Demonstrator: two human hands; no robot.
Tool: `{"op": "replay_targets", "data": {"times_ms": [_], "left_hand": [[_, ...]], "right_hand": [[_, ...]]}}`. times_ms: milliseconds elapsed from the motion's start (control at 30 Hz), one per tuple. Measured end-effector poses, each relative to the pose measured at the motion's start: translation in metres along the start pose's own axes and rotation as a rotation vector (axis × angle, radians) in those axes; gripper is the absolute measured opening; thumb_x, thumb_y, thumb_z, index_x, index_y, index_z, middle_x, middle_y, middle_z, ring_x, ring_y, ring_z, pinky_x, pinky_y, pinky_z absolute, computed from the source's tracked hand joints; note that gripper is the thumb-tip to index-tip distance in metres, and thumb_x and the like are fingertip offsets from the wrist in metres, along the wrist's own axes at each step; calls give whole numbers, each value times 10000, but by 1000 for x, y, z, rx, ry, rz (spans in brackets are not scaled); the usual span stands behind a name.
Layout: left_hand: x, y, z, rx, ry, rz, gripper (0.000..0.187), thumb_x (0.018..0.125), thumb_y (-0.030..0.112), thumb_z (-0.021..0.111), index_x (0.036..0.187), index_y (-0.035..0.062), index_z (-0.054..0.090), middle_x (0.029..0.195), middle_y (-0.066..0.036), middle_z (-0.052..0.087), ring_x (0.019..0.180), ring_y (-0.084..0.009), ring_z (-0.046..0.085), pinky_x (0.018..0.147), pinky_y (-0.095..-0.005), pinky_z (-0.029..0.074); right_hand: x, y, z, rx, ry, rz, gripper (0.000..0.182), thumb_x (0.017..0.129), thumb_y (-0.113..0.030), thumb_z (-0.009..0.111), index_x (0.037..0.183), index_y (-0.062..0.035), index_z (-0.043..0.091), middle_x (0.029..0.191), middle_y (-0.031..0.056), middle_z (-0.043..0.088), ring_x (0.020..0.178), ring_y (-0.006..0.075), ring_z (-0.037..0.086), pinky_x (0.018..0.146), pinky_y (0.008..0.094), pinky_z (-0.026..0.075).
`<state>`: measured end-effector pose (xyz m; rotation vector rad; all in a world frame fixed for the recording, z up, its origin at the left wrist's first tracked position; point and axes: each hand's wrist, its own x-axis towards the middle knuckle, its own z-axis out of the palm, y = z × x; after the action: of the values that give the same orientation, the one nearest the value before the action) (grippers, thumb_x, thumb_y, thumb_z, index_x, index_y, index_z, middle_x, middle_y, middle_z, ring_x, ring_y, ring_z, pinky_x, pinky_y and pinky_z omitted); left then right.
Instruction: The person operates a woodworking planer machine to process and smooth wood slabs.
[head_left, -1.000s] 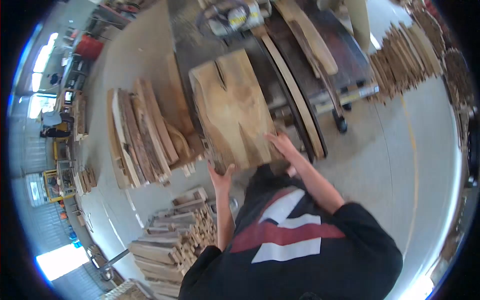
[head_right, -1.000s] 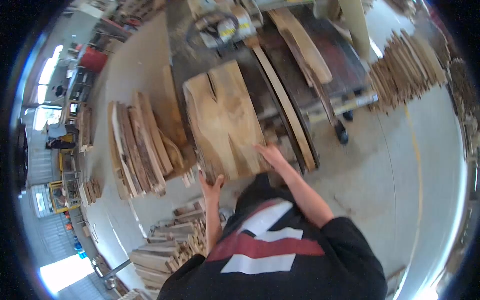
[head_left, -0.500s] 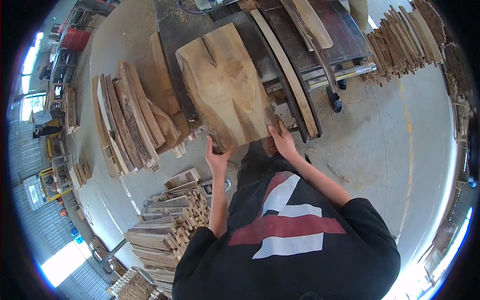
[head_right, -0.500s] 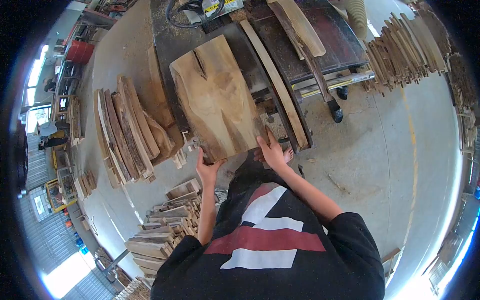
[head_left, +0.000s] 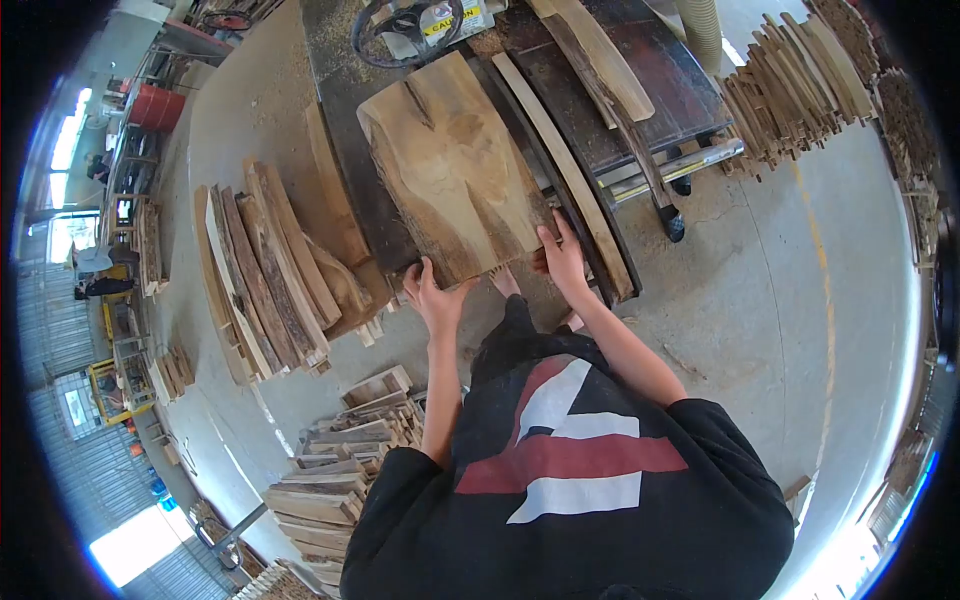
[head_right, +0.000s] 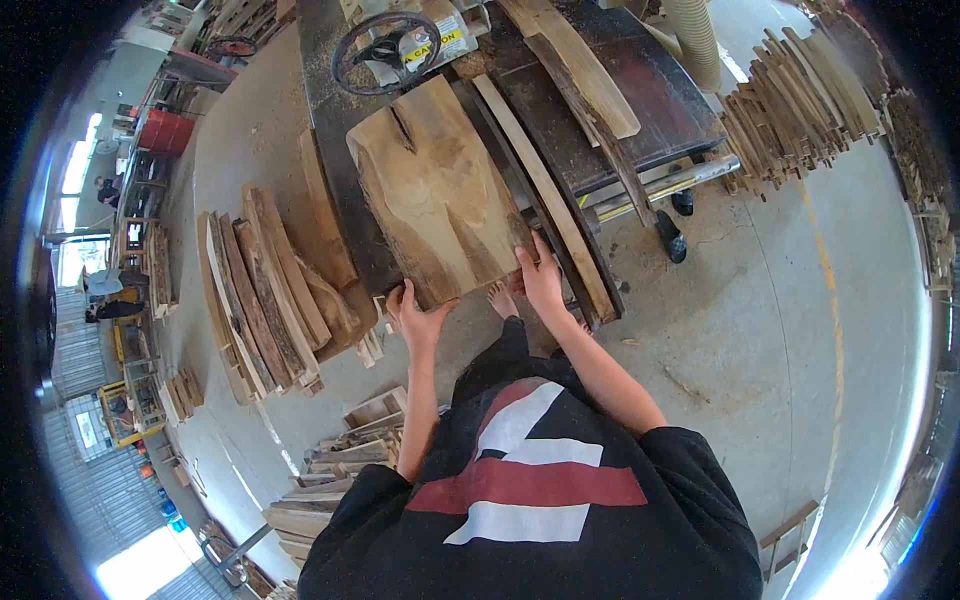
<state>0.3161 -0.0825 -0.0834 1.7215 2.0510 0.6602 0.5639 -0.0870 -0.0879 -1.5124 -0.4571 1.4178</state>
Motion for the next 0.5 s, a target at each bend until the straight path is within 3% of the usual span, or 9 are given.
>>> {"op": "replay_targets", "data": {"times_ms": [33,133,500], "left_hand": [[5,-2,1,15,20,41,1065,525,480,972,1398,20,568,1526,-238,340,1423,-431,265,1118,-544,281],[14,17,-10,271,56,117,1011,523,498,964,1346,26,615,1570,-220,287,1446,-428,252,1124,-591,257],[129,34,-15,276,-24,91,1020,514,569,951,1291,-21,654,1632,-194,228,1526,-378,136,1189,-583,194]], "right_hand": [[7,0,0,12,-4,-2,612,1028,-326,593,1566,-180,341,682,87,653,543,176,664,487,305,541],[17,-6,6,32,-2,14,606,1026,-328,594,1562,-180,350,686,88,657,545,176,667,497,307,550],[85,-71,61,12,61,108,599,1030,-273,585,1565,-153,345,703,99,665,527,189,660,482,322,533]]}}
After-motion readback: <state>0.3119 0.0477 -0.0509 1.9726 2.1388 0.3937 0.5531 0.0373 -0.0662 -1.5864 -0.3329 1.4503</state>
